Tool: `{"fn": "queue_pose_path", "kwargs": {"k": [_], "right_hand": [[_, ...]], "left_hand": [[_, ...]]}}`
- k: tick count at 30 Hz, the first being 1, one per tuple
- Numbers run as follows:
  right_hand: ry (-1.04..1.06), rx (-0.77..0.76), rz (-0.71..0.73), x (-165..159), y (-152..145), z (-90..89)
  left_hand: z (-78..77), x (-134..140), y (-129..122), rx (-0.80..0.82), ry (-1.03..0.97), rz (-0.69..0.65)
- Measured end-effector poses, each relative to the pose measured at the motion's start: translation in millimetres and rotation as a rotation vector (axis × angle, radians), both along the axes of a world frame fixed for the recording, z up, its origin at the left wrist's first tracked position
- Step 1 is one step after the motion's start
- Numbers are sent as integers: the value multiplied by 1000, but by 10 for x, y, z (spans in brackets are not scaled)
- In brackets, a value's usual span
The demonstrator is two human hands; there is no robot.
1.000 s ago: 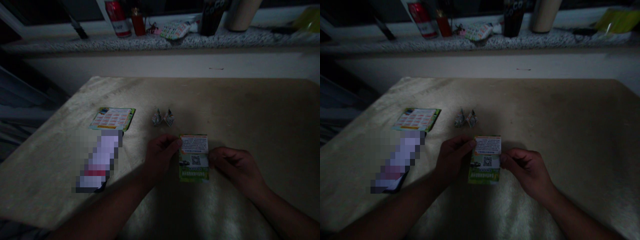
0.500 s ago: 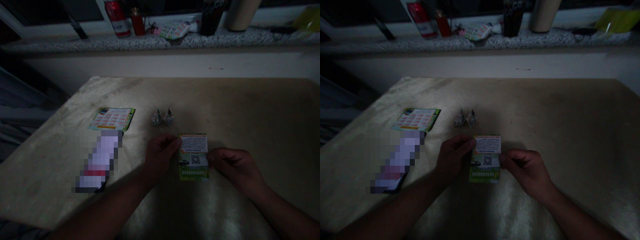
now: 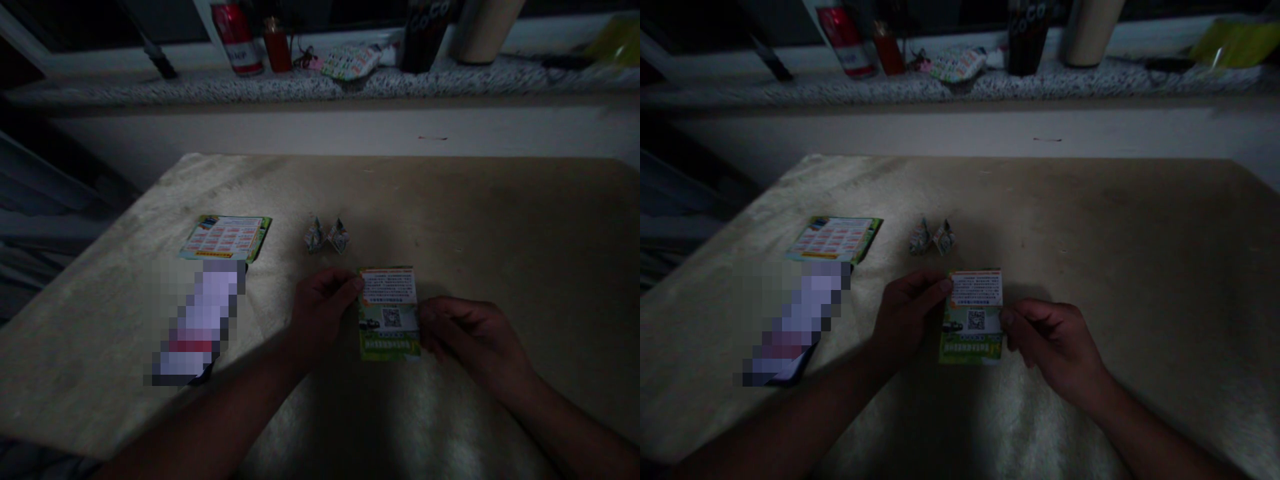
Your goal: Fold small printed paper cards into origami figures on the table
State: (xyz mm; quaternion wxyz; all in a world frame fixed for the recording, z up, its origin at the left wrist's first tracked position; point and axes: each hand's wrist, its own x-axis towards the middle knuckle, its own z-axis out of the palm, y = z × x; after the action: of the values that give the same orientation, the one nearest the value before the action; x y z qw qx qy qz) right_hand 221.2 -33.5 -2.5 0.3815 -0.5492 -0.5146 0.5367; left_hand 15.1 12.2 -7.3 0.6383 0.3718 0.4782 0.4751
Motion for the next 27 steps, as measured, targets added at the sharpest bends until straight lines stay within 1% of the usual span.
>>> {"fn": "queue_pose_path", "kwargs": {"k": [2, 5, 8, 17, 21, 27], "right_hand": [[-13, -10, 20, -5, -7, 8], [-36, 13, 48, -15, -20, 27], [-39, 22, 61, -19, -31, 38], [-43, 36, 40, -30, -33, 54], [-41, 33, 45, -19, -43, 37], [-41, 23, 69, -1, -36, -9]], "left_hand": [[-11, -3, 0, -3, 10, 1], [-30, -12, 5, -12, 47, 17], [-40, -18, 12, -10, 33, 28], [-13, -10, -4, 7, 27, 41], [-15, -17, -2, 30, 52, 30], [-31, -16, 6, 32, 18, 71]]}}
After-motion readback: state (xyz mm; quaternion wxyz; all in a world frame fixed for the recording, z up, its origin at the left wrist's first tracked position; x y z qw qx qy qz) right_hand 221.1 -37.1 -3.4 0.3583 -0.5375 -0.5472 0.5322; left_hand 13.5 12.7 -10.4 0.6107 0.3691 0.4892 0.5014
